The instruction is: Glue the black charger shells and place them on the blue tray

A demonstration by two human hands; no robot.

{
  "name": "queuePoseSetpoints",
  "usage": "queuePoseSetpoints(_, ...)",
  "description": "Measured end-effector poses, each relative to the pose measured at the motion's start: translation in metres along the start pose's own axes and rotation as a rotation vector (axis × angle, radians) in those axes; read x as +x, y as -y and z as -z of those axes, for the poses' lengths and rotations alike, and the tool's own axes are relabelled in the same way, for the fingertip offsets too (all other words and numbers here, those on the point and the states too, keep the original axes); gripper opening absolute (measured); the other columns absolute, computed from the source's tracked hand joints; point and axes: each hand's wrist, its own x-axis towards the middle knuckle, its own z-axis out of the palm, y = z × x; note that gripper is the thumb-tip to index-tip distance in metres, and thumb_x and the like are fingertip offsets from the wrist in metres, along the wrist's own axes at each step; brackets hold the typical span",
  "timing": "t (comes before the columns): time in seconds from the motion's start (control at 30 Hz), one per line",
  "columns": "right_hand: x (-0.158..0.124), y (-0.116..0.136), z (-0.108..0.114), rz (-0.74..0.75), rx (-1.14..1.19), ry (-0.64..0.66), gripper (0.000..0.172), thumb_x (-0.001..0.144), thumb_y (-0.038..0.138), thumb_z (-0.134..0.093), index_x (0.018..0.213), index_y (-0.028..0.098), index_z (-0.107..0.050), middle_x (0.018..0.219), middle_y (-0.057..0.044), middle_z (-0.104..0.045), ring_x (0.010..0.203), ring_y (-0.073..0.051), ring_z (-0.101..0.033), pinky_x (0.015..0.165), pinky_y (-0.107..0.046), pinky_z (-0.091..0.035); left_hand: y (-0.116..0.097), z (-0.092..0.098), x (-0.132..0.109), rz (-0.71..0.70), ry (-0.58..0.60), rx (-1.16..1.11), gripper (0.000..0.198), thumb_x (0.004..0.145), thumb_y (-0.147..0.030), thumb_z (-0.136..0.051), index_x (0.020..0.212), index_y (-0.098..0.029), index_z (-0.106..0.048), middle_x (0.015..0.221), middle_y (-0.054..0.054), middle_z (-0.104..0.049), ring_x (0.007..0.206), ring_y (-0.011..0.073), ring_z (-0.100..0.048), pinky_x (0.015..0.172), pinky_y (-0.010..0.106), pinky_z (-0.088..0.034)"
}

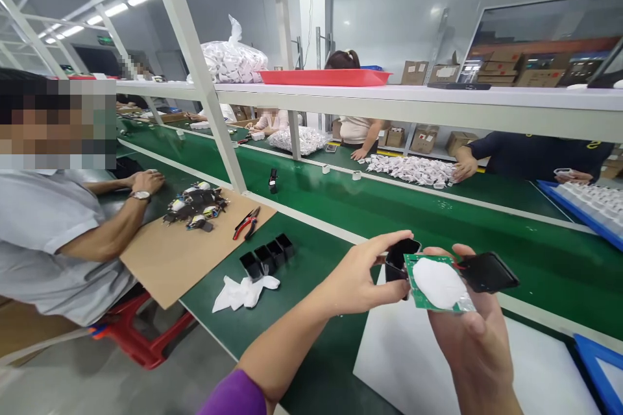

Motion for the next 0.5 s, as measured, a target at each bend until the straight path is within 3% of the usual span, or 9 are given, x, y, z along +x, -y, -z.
queuePoseSetpoints(0.2, 0.0, 0.0, 0.004, 0.067, -0.034, 0.018, 0.051, 0.069, 0.041, -0.079, 0.114, 0.029, -0.057, 0.118, -0.008, -0.064, 0.103, -0.026, -0.064, 0.083, -0.041, -0.054, 0.008, -0.01, 0.0, -0.022, -0.001, -0.051, 0.077, 0.083, -0.02, -0.063, 0.149, -0.029, -0.024, 0.145, 0.011, -0.047, 0.125, 0.0265, -0.054, 0.099, 0.037, -0.047)
queuePoseSetpoints(0.37, 0.003, 0.008, 0.002, 0.198, -0.175, 0.032, 0.051, 0.07, 0.037, -0.08, 0.113, 0.028, -0.053, 0.115, -0.01, -0.064, 0.104, -0.027, -0.064, 0.076, -0.038, -0.055, 0.002, 0.0, 0.0, -0.117, -0.122, 0.095, 0.069, 0.089, -0.02, -0.059, 0.148, -0.029, -0.023, 0.141, 0.01, -0.052, 0.125, 0.023, -0.054, 0.103, 0.035, -0.043)
queuePoseSetpoints(0.5, 0.004, 0.009, -0.001, 0.249, -0.236, 0.075, 0.048, 0.072, 0.035, -0.078, 0.112, 0.028, -0.052, 0.112, -0.011, -0.066, 0.107, -0.028, -0.063, 0.08, -0.04, -0.054, 0.0, 0.002, -0.001, -0.196, -0.153, 0.169, 0.069, 0.089, -0.017, -0.058, 0.147, -0.029, -0.023, 0.139, 0.009, -0.054, 0.126, 0.0214, -0.053, 0.103, 0.034, -0.043)
